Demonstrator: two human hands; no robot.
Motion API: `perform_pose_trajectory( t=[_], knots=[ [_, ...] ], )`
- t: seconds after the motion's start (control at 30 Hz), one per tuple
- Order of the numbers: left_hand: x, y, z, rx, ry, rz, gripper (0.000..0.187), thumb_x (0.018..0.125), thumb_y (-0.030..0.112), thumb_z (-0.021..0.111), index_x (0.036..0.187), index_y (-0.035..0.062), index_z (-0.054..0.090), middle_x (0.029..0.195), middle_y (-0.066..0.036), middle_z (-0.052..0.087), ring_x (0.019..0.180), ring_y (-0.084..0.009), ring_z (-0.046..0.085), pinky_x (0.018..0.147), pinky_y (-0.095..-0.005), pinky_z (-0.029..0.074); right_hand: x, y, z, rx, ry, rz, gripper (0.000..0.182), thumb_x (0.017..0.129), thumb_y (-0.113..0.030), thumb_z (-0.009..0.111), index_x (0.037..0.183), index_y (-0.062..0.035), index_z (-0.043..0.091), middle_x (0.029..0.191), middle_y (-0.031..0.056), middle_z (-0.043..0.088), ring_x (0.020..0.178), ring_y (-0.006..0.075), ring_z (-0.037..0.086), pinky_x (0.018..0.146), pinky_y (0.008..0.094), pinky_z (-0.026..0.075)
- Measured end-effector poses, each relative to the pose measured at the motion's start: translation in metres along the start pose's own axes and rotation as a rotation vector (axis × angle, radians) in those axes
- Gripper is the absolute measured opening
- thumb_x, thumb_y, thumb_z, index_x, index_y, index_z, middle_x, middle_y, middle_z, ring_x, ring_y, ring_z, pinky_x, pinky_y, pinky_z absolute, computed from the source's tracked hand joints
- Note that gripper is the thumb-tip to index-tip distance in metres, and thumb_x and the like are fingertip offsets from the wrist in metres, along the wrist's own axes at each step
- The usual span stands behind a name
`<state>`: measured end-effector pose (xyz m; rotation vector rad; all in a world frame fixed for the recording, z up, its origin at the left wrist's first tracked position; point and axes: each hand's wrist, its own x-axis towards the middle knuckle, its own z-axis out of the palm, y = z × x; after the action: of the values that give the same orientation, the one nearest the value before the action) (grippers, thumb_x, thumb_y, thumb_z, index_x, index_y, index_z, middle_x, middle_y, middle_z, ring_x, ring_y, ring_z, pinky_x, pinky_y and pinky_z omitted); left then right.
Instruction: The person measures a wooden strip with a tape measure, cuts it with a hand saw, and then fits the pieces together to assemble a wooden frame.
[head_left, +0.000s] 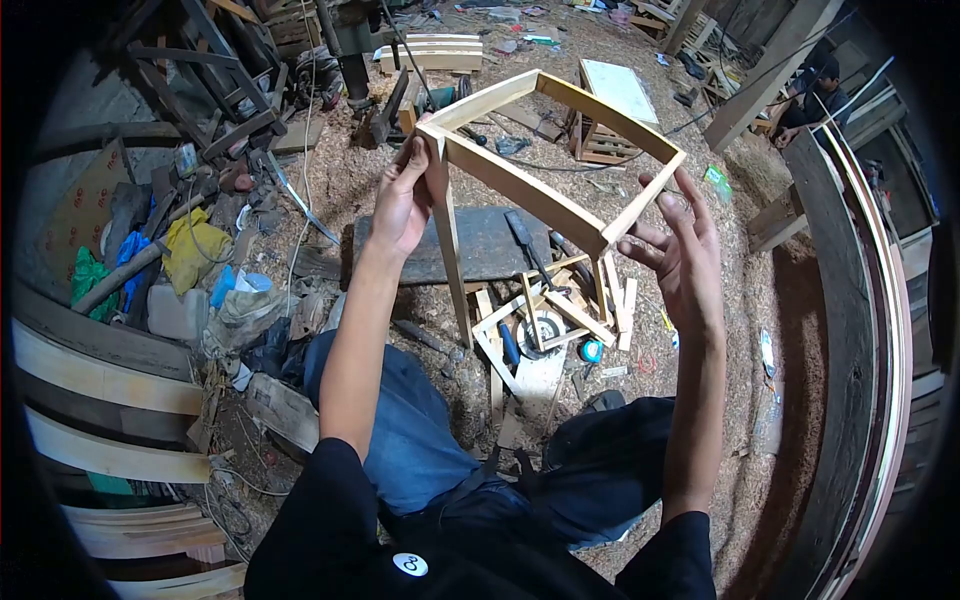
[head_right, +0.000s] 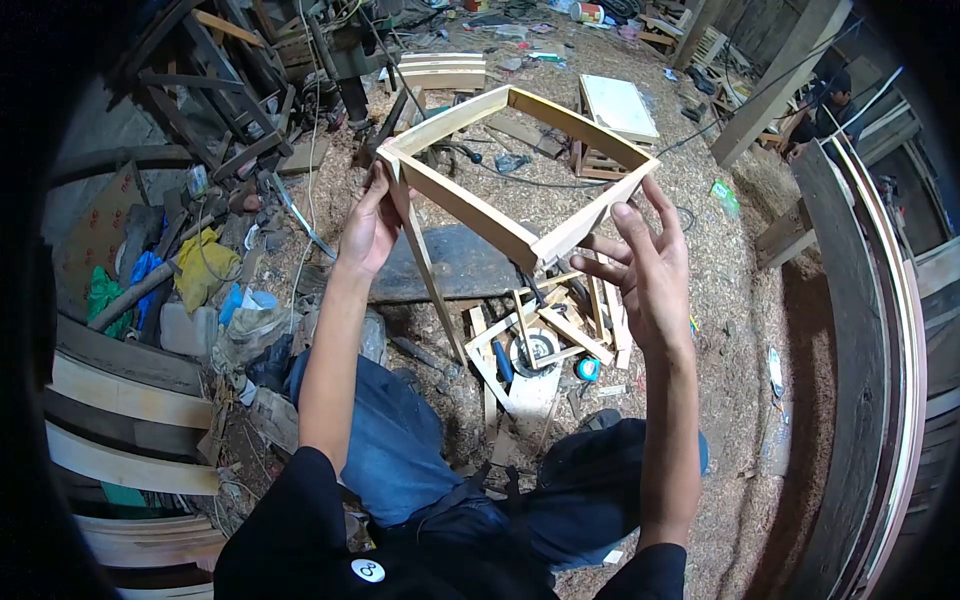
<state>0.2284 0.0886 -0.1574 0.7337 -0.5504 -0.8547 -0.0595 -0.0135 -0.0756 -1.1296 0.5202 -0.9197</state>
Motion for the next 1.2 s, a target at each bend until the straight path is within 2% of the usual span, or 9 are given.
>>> perform_pose_trajectory(
  t=[0.3,0.37,0.5,0.73,0.83,0.97,1.03,1.07,1.2],
  knots=[
    [0.009,-0.037,-0.021,-0.041,0.008,-0.273,0.025,0.091,0.034,0.058,0.104,0.0128,0.058,0.084,0.000,0.060,0.078,-0.0133,0.059,0.072,-0.0276,0.048,0.015,0.018,-0.017,-0.092,0.116,0.050,0.069,0.089,-0.020,0.060,0.140,0.0028,0.019,0.116,0.0207,0.051,0.084,0.0271,0.067,0.067,0.0363,0.058],
    [0.013,-0.051,-0.031,-0.073,0.112,-0.314,0.031,0.088,0.032,0.063,0.114,0.0148,0.058,0.107,0.001,0.062,0.100,-0.0111,0.057,0.085,-0.0282,0.045,0.030,0.031,-0.030,-0.068,0.073,0.127,0.069,0.090,-0.022,0.060,0.140,0.0034,0.019,0.117,0.0200,0.050,0.083,0.0270,0.067,0.068,0.0374,0.058],
    [0.015,-0.087,-0.055,-0.040,0.246,-0.458,0.035,0.088,0.029,0.063,0.119,0.0143,0.056,0.110,-0.001,0.062,0.102,-0.0136,0.057,0.087,-0.0304,0.046,0.056,0.074,-0.052,-0.006,0.113,0.293,0.059,0.090,-0.025,0.058,0.134,0.0017,0.030,0.116,0.0149,0.051,0.082,0.0260,0.067,0.067,0.0364,0.059],
    [0.016,-0.140,-0.087,0.021,0.312,-0.397,0.037,0.089,0.027,0.062,0.122,0.0138,0.053,0.110,-0.002,0.061,0.099,-0.0151,0.059,0.086,-0.0313,0.047,0.068,0.170,-0.094,-0.047,0.208,0.434,0.054,0.095,-0.031,0.050,0.137,-0.0044,0.029,0.130,0.0214,0.045,0.075,0.0269,0.066,0.058,0.0344,0.057],
    [0.015,-0.144,-0.088,0.005,0.338,-0.391,0.041,0.090,0.023,0.062,0.128,0.0133,0.050,0.116,-0.001,0.059,0.105,-0.0141,0.056,0.092,-0.0305,0.044,0.068,0.222,-0.112,-0.080,0.330,0.514,0.049,0.095,-0.034,0.050,0.133,-0.0057,0.036,0.115,0.0143,0.056,0.079,0.0254,0.066,0.062,0.0363,0.057],
    [0.015,-0.150,-0.094,0.033,0.392,-0.370,0.047,0.091,0.023,0.060,0.134,0.0109,0.045,0.122,-0.001,0.056,0.112,-0.0133,0.052,0.097,-0.0292,0.040,0.049,0.290,-0.115,-0.437,0.430,0.519,0.020,0.085,-0.017,0.057,0.099,-0.0030,0.059,0.082,0.0144,0.065,0.060,0.0198,0.066,0.039,0.0301,0.049],
    [0.015,-0.160,-0.103,0.047,0.397,-0.366,0.049,0.091,0.022,0.060,0.135,0.0101,0.043,0.124,-0.001,0.055,0.114,-0.0132,0.051,0.099,-0.0290,0.038,0.036,0.311,-0.109,-0.740,0.407,0.542,0.027,0.077,-0.021,0.063,0.094,0.0000,0.065,0.077,0.0134,0.067,0.064,0.0167,0.065,0.052,0.0308,0.052],
    [0.015,-0.168,-0.114,0.078,0.380,-0.342,0.046,0.091,0.029,0.059,0.132,0.0128,0.046,0.120,0.000,0.056,0.110,-0.0141,0.052,0.094,-0.0309,0.041,0.035,0.370,-0.132,-0.798,0.425,0.502,0.028,0.073,-0.022,0.067,0.089,0.0002,0.068,0.076,0.0156,0.068,0.069,0.0185,0.066,0.062,0.0334,0.054],
    [0.015,-0.170,-0.125,0.137,0.366,-0.315,0.044,0.091,0.036,0.058,0.128,0.0155,0.048,0.117,0.000,0.057,0.106,-0.0148,0.053,0.091,-0.0320,0.042,0.016,0.380,-0.119,-1.070,0.423,0.434,0.023,0.074,-0.022,0.063,0.093,-0.0114,0.071,0.085,0.0176,0.068,0.081,0.0325,0.067,0.075,0.0396,0.053]
  ],
)
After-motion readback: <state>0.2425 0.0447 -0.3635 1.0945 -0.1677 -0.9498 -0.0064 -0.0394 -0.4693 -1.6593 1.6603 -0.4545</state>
